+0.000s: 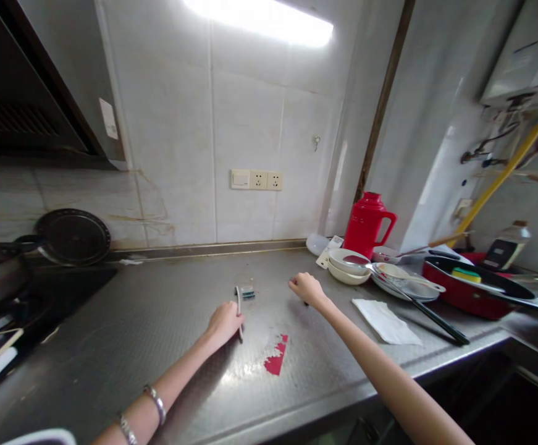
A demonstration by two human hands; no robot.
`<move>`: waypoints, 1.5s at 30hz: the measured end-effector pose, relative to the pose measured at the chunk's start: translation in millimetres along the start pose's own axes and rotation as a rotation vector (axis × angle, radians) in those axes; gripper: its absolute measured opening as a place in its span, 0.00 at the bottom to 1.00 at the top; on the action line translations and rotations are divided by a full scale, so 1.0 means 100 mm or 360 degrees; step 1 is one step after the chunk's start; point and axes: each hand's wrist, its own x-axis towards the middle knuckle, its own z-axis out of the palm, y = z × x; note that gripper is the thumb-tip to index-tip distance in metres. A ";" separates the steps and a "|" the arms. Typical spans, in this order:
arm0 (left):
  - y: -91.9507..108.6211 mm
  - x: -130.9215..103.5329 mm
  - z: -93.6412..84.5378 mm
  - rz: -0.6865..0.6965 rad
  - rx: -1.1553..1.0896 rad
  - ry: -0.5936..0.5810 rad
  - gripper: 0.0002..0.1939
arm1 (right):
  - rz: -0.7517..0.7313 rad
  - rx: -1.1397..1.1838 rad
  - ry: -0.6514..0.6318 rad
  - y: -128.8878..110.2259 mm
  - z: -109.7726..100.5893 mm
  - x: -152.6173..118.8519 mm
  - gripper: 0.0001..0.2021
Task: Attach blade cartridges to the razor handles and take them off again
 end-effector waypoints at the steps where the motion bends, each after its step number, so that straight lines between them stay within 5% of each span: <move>1: 0.02 0.00 -0.01 0.0018 -0.0005 0.0006 0.12 | -0.0030 0.0096 -0.0005 -0.07 0.00 0.00 0.13; 8: 0.38 -0.04 -0.14 0.0261 -0.0032 0.0150 0.14 | -0.0062 0.1142 -0.0436 -0.54 0.01 0.01 0.20; 20: 0.76 -0.05 -0.08 0.0483 0.0094 0.0263 0.16 | 0.0067 0.1275 -0.0306 -0.46 -0.03 -0.01 0.12; 26: 0.49 0.17 -0.03 0.0633 -0.0059 0.0502 0.14 | 0.0096 0.0658 -0.0006 0.06 -0.13 0.17 0.12; 32: 0.02 0.57 0.19 0.0604 -0.0147 0.0501 0.26 | 0.0223 0.0329 0.0012 0.53 0.02 0.26 0.10; 37: -0.15 0.70 0.28 0.0578 -0.0112 0.0347 0.33 | 0.0255 0.0168 -0.0096 0.65 0.20 0.25 0.09; 45: -0.22 0.76 0.32 0.0529 -0.0317 0.0318 0.29 | 0.0226 0.0038 -0.0154 0.66 0.26 0.22 0.09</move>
